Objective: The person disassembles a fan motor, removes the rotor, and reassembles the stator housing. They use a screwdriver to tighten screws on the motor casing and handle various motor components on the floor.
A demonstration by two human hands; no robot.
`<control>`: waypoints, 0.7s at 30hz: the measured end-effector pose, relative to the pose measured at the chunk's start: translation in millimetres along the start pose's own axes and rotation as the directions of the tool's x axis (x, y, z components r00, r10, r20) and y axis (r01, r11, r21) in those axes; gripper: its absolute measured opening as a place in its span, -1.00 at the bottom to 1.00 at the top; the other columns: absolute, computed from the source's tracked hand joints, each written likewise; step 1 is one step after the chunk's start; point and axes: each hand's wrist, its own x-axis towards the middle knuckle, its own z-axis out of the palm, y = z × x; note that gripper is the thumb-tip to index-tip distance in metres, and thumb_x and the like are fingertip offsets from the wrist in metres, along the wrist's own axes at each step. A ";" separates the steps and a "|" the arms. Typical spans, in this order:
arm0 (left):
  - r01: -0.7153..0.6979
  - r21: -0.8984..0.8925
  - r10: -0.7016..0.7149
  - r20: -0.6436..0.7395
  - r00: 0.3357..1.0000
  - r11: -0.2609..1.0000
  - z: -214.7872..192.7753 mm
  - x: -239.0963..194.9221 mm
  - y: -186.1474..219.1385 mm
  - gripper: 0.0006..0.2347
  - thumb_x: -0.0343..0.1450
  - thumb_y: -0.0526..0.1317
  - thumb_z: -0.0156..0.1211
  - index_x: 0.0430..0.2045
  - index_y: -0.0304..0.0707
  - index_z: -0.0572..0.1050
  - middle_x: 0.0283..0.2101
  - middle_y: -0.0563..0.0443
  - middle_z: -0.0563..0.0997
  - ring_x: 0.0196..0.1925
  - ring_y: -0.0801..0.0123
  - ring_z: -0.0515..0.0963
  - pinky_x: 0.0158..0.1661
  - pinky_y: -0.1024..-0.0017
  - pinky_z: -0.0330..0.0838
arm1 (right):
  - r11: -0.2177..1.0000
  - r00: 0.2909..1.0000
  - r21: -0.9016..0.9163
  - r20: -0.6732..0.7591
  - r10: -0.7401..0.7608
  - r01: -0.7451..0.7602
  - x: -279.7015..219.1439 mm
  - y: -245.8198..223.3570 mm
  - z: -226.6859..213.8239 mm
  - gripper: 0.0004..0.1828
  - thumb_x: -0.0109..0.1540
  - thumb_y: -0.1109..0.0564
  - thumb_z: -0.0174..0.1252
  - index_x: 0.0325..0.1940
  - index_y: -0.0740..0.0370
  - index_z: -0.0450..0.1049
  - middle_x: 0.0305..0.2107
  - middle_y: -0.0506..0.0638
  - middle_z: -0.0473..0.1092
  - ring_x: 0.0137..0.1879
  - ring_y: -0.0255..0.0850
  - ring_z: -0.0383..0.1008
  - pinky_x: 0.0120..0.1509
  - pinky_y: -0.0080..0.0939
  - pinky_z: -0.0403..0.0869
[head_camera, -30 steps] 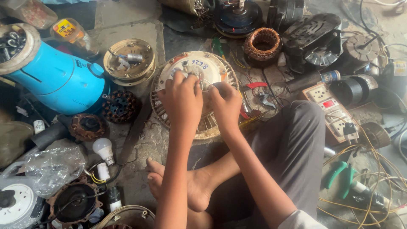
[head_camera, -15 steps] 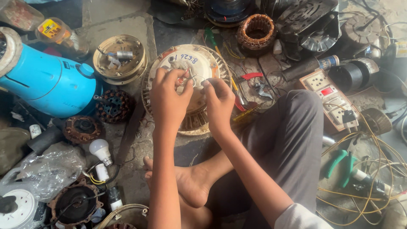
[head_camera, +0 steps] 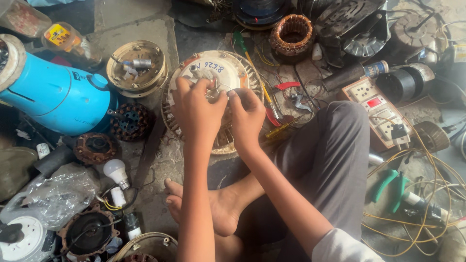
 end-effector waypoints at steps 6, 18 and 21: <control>-0.069 -0.076 0.070 0.023 0.997 0.995 -10.6 -0.3 -1.9 -0.74 0.29 -0.10 0.49 -0.30 -0.23 0.60 -0.09 -0.11 0.44 -0.03 0.00 0.49 -0.10 0.09 0.41 | 0.999 0.999 0.035 -0.022 0.033 -0.032 0.1 -1.6 1.8 -0.84 0.32 0.20 0.17 -0.18 0.39 0.55 -0.40 -0.10 0.49 -0.30 -0.44 0.41 -0.22 -0.39 0.41; -0.302 -0.174 0.328 0.148 0.933 0.937 -34.1 5.8 -19.4 -0.62 0.26 -0.21 0.49 -0.04 -0.19 0.63 -0.12 -0.14 0.44 -0.04 0.02 0.49 -0.07 0.15 0.43 | 0.994 0.996 0.086 -0.053 0.078 -0.073 6.5 4.4 0.1 -0.83 0.29 0.21 0.15 -0.14 0.39 0.56 -0.43 -0.06 0.48 -0.35 -0.42 0.39 -0.28 -0.38 0.36; -0.319 -0.108 0.335 0.200 0.921 0.942 -37.0 6.0 -17.1 -0.62 0.26 -0.22 0.48 -0.03 -0.18 0.63 -0.14 -0.14 0.44 -0.07 0.01 0.49 -0.08 0.14 0.43 | 0.988 0.991 0.126 -0.085 0.099 -0.088 7.4 6.4 -0.4 -0.84 0.29 0.21 0.16 -0.15 0.37 0.56 -0.43 -0.07 0.47 -0.38 -0.41 0.34 -0.31 -0.37 0.33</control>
